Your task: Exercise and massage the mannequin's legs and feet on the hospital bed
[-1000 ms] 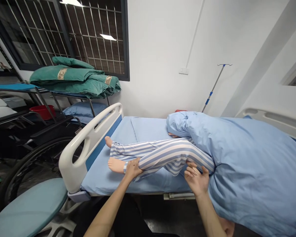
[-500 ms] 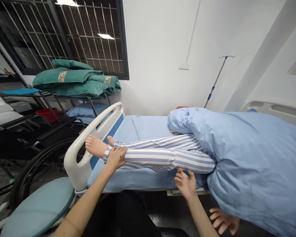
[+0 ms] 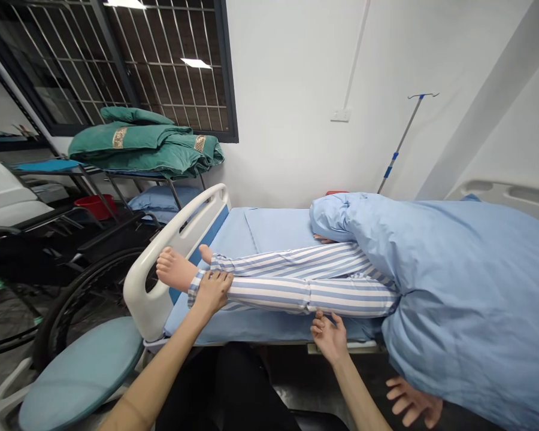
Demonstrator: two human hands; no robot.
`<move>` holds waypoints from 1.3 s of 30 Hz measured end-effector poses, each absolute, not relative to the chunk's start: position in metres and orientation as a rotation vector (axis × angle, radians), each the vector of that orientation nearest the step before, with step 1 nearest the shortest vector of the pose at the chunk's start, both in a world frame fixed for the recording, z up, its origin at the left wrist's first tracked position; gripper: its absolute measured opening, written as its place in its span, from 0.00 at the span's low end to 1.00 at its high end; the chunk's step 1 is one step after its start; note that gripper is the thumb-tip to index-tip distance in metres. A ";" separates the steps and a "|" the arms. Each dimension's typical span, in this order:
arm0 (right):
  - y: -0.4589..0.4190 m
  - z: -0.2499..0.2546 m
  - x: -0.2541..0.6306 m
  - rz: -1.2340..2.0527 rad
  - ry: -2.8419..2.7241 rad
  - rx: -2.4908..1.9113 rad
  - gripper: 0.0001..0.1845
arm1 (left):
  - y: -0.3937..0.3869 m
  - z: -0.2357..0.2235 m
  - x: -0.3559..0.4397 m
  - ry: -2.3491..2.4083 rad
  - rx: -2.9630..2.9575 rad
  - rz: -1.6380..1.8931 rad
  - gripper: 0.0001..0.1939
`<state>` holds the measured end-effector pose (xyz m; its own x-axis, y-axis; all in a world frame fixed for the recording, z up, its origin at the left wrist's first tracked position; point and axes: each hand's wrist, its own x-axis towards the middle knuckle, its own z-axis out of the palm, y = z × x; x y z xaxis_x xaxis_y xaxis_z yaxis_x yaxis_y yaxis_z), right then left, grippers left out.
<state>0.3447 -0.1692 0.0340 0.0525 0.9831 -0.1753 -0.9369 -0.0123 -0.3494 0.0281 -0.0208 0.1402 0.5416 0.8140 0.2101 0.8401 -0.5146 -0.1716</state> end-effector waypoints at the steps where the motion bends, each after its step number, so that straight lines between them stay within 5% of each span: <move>1: -0.170 0.036 0.345 1.533 -0.124 -0.410 0.09 | -0.021 0.140 0.028 -1.390 -2.535 -0.159 0.23; 12: -0.191 0.095 0.366 1.511 -0.105 -0.246 0.12 | -0.021 0.132 0.042 -1.549 -2.625 -0.333 0.21; 23: -0.190 0.169 0.408 1.341 -0.226 0.047 0.16 | -0.020 0.118 0.140 -1.797 -2.767 -0.620 0.25; 32: -0.191 0.168 0.412 1.315 -0.259 -0.059 0.15 | -0.043 0.038 0.197 -2.070 -2.780 -0.887 0.22; 39: -0.189 0.167 0.410 1.373 -0.203 0.008 0.14 | -0.041 0.050 0.187 -2.042 -2.828 -0.776 0.23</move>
